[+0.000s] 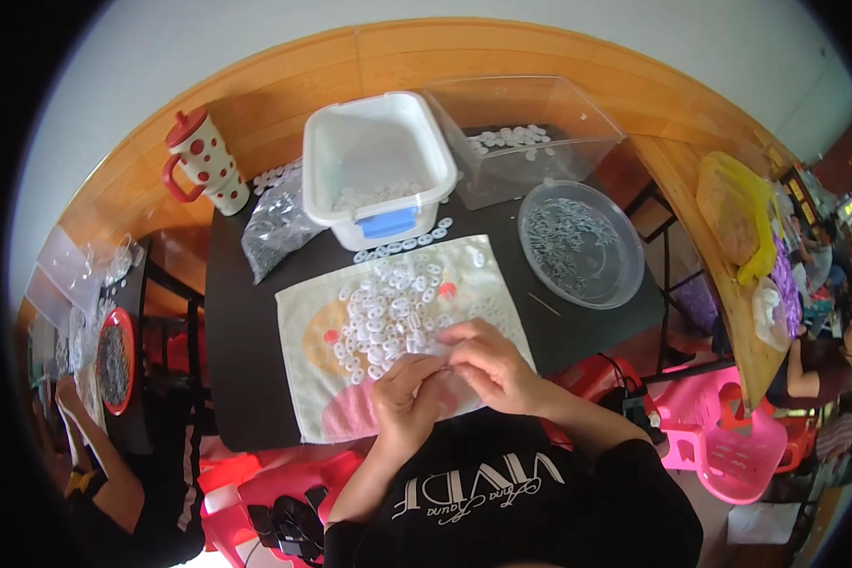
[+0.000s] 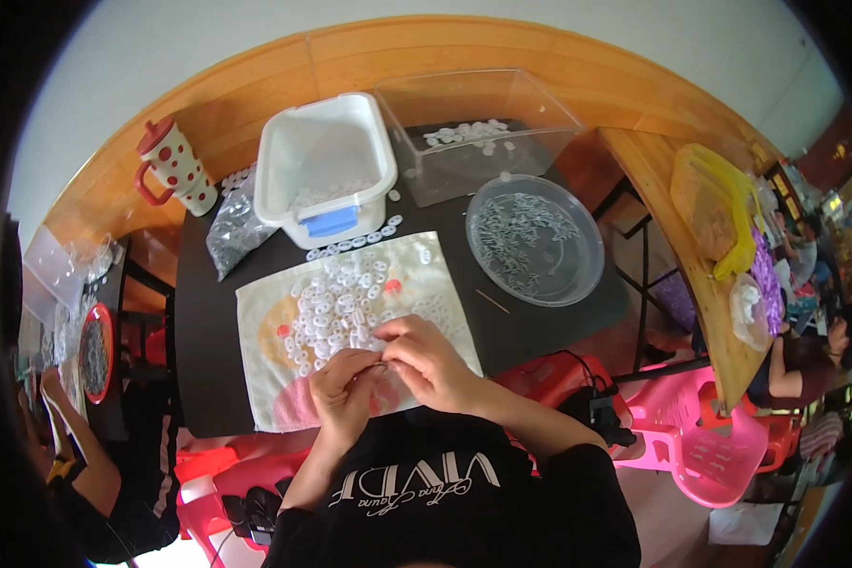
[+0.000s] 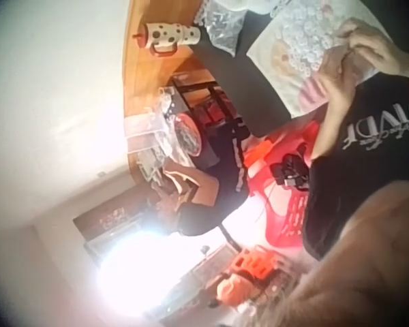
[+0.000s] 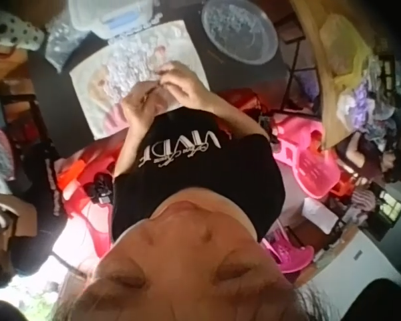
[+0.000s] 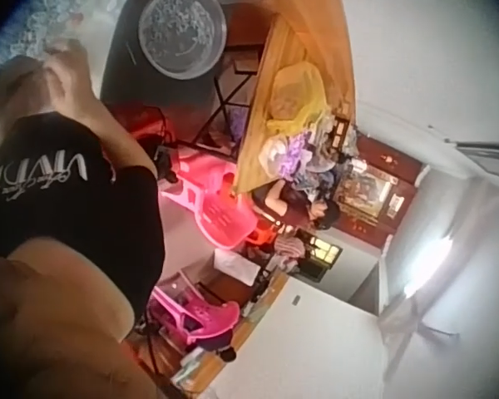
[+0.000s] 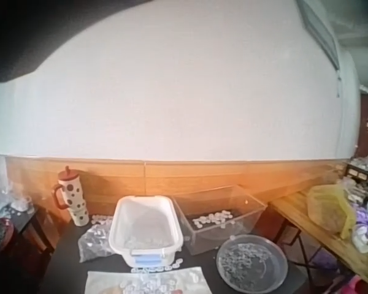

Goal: Manually assembling small white and black plastic parts at a workspace table.

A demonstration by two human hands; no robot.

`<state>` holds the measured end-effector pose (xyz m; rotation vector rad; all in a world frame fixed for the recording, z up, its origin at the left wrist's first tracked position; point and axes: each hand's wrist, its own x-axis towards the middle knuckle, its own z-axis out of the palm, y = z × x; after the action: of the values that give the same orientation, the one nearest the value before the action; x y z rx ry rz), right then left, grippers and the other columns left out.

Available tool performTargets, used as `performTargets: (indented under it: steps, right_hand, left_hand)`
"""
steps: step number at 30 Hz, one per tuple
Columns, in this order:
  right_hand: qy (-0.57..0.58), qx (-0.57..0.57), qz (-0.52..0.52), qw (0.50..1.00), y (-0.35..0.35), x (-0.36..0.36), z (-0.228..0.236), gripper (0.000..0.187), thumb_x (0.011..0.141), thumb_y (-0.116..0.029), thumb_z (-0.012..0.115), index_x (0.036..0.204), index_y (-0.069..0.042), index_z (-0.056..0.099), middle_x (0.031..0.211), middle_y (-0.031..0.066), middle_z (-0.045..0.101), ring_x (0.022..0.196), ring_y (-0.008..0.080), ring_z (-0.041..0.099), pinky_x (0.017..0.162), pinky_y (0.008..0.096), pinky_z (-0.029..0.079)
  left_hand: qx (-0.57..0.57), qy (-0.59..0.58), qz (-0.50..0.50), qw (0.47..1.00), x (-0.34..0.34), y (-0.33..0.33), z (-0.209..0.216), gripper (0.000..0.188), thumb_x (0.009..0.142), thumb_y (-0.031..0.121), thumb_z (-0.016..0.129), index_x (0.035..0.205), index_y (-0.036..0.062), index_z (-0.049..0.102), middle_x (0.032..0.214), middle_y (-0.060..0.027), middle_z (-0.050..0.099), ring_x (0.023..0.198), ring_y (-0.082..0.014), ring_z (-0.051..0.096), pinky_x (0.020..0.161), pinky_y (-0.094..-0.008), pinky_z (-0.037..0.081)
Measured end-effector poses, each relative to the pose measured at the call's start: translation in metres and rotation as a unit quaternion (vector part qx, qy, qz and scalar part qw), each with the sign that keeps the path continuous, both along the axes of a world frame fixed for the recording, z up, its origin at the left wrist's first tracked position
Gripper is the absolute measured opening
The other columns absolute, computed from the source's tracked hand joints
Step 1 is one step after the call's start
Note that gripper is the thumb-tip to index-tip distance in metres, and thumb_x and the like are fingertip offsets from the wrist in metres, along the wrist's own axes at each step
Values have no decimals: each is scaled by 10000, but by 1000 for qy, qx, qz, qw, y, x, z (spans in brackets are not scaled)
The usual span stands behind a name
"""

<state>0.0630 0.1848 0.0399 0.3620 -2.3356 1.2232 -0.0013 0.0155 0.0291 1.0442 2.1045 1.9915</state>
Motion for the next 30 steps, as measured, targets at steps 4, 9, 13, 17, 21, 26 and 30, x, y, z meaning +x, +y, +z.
performTargets:
  steps: [4, 9, 13, 17, 21, 26, 30]
  right_hand:
    - [20, 83, -62, 994, 30, 5, 12, 137, 807, 44, 671, 924, -20, 638, 1120, 138, 633, 1014, 316, 619, 874, 386, 496]
    - [-45, 106, -276, 954, 148, 24, 25, 85, 836, 79, 654, 896, 18, 649, 857, 106, 650, 794, 219, 637, 665, 309, 489]
    - [-133, 236, -301, 914, 198, 54, 29, 79, 792, 29, 643, 842, -31, 635, 802, 134, 652, 787, 353, 640, 687, 439, 491]
    - [-150, 288, -276, 905, 205, 60, 20, 104, 772, 39, 638, 845, -35, 647, 815, 135, 680, 826, 346, 659, 711, 449, 503]
    - [-156, 345, -261, 888, 209, 53, 17, 157, 747, 66, 616, 857, -39, 654, 807, 133, 686, 835, 343, 664, 723, 455, 507]
    - [-156, 373, -222, 887, 211, 47, 20, 156, 728, 74, 593, 836, -29, 638, 788, 146, 667, 824, 352, 655, 730, 456, 509]
    - [-200, 422, -213, 858, 211, 43, 22, 130, 724, 66, 597, 816, -20, 629, 801, 150, 658, 840, 357, 652, 748, 458, 516]
  left_hand:
    - [43, -19, -4, 999, -1, -1, -13, 219, 777, -180, 661, 912, -16, 713, 842, -78, 674, 738, -125, 617, 646, -236, 481]
    - [55, -49, 12, 997, -1, -4, -21, 188, 802, -171, 662, 896, -13, 698, 846, -74, 658, 730, -112, 594, 644, -231, 472]
    - [34, -43, 8, 998, -1, -3, -23, 180, 810, -165, 666, 904, -15, 699, 841, -73, 655, 723, -111, 586, 638, -227, 461]
    - [18, -23, 8, 1000, -1, -2, -18, 164, 811, -149, 681, 910, -19, 702, 829, -75, 656, 717, -117, 584, 633, -232, 452]
    - [6, -17, 18, 1000, 0, -3, -16, 146, 810, -129, 695, 910, -23, 705, 818, -79, 661, 716, -128, 591, 636, -241, 452]
    - [16, -2, 18, 1000, -1, -1, -19, 135, 820, -103, 707, 920, -12, 700, 802, -74, 650, 669, -124, 553, 584, -238, 419]
    - [11, 10, 18, 1000, -1, -1, -19, 142, 815, -109, 703, 921, -14, 699, 803, -74, 648, 664, -122, 554, 580, -237, 419]
